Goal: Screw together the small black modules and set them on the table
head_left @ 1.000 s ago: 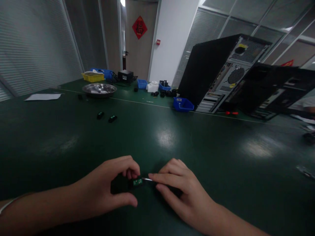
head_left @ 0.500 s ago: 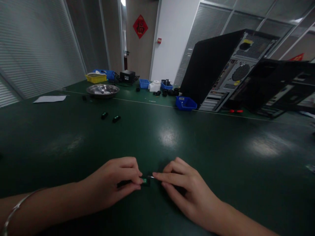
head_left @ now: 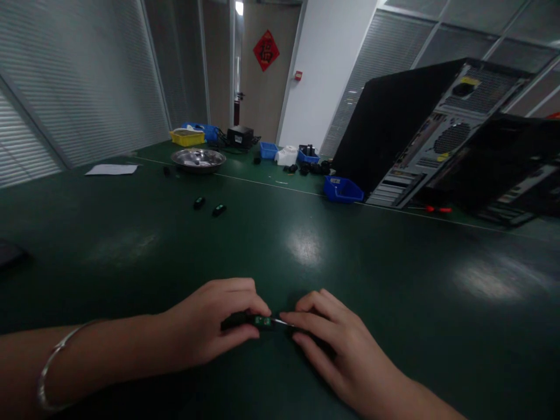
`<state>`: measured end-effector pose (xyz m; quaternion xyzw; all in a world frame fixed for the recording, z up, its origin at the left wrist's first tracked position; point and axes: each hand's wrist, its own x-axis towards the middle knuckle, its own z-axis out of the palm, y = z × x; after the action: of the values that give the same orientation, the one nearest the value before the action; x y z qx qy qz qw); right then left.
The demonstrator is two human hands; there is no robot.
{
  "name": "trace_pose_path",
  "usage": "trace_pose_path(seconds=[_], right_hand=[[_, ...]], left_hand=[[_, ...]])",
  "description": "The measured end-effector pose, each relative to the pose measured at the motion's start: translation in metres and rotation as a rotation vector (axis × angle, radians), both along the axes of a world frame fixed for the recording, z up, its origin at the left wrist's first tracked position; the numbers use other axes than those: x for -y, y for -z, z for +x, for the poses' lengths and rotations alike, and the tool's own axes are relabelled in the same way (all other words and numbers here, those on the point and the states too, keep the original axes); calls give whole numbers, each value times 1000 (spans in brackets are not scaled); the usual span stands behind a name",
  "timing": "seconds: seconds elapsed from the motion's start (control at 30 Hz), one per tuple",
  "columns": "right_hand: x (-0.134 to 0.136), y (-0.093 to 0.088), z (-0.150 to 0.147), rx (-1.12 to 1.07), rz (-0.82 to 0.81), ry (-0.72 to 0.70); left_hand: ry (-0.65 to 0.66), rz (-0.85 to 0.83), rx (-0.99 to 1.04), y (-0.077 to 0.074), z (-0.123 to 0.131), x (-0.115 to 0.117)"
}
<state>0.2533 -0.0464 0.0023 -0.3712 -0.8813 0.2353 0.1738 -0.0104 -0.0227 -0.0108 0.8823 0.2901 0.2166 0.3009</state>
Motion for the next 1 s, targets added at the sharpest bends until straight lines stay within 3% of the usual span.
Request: trace_pose_path(seconds=[0.3,0.67,1.0], right_hand=[[1,0,1,-13,-6,8],[1,0,3,-48,-14,-23],[0,2,1,-76,-41,-25]], left_hand=[[2,60,77,7,-1,0],[-8,195,106,3,1,2],[-49,152,200,2,3,4]])
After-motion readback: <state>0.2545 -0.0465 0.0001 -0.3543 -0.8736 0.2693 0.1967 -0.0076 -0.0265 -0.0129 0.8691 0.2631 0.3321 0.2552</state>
